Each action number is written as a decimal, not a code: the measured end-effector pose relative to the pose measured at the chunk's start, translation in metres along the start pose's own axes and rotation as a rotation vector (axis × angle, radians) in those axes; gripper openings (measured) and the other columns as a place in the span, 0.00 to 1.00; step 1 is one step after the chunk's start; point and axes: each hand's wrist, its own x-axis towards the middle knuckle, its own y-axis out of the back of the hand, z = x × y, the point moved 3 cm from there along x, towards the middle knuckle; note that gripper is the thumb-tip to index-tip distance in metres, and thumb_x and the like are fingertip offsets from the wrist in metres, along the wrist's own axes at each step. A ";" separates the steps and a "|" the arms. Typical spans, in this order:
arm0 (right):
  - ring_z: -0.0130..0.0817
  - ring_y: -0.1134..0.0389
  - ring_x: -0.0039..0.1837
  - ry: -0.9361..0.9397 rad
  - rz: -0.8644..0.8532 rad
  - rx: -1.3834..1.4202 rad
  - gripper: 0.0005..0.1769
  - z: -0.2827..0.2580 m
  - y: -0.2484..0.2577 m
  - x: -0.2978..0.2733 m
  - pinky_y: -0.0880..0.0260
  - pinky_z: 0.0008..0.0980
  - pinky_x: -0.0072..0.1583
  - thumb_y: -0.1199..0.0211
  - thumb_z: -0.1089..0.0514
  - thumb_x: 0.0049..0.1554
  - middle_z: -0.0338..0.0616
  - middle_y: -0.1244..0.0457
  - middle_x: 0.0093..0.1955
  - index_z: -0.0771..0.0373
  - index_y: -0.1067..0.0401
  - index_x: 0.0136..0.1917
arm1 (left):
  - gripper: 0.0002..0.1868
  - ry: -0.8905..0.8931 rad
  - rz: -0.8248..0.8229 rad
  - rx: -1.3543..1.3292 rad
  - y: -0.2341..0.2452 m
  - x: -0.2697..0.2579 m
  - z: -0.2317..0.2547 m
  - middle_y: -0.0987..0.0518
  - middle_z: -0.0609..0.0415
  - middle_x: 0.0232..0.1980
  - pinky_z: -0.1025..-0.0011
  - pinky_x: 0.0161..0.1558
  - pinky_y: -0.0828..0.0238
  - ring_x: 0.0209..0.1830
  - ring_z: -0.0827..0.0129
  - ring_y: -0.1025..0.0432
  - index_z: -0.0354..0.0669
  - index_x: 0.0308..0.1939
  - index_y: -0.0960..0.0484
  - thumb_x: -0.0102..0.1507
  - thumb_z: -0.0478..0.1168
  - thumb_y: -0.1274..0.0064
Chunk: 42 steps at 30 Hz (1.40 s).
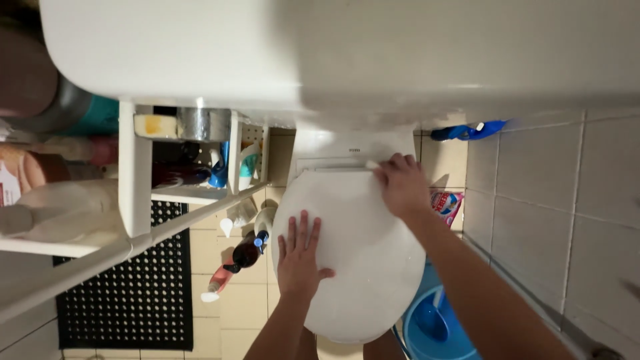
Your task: Cleaning the toilet bowl and exterior surfaces using a sponge and water.
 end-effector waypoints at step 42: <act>0.46 0.26 0.59 -0.923 0.014 0.628 0.54 0.045 -0.004 -0.203 0.24 0.42 0.57 0.21 0.41 0.40 0.57 0.32 0.62 0.69 0.37 0.72 | 0.40 0.338 0.229 -0.940 -0.044 0.005 -0.093 0.17 0.44 0.52 0.64 0.50 0.23 0.49 0.58 0.20 0.33 0.61 0.23 0.56 0.59 0.36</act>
